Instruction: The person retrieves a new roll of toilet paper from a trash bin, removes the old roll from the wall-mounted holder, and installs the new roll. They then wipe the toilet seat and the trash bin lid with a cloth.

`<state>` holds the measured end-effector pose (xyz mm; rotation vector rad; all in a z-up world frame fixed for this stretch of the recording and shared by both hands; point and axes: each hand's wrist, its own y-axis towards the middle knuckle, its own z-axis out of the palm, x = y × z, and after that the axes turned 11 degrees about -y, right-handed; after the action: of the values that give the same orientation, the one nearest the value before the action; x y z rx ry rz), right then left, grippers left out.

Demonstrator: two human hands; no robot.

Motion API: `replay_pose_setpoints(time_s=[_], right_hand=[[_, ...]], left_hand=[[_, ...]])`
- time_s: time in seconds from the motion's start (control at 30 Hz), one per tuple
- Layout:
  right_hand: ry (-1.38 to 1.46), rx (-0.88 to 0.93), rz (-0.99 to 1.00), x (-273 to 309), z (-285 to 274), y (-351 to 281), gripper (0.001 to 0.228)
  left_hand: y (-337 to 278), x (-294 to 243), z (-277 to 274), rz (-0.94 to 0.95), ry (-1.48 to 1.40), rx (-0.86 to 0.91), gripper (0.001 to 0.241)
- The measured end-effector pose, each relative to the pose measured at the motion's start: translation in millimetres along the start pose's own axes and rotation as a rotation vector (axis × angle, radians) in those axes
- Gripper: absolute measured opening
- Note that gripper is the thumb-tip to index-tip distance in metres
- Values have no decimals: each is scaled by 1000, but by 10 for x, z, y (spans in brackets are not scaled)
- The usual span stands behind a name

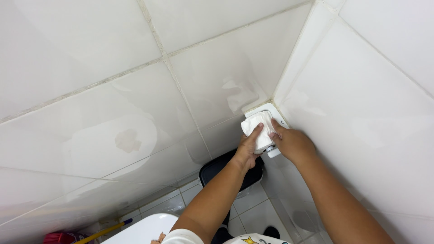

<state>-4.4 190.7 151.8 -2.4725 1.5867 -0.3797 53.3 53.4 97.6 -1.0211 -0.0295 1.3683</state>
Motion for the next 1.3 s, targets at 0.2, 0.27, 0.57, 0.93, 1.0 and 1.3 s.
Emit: replay_pose_setpoints(time_s=[0.2,0.27,0.57,0.93,1.0,1.3], right_hand=[[-224,40,29,-37,34,-14,46],[-198,33,38,71,-142,-139,50],[-224,41,59,144,-127,-140,50],[-200,-36,58,140,-43,-154,52],[29,-204,72,149,-23,-288,49],[1645,-116,-29,9,604,-412,25]], left_hand=[[-53,163,-15,135,38,62,79],[61,236,-53,142,43,28,82],[209,79,-30,-16,99,-33,107],[138,-71,-146,-177,123,51,120],[-49,-134,-126,-125,123,-19,117],[-253,1150,-528,-161,-455,-319,81]])
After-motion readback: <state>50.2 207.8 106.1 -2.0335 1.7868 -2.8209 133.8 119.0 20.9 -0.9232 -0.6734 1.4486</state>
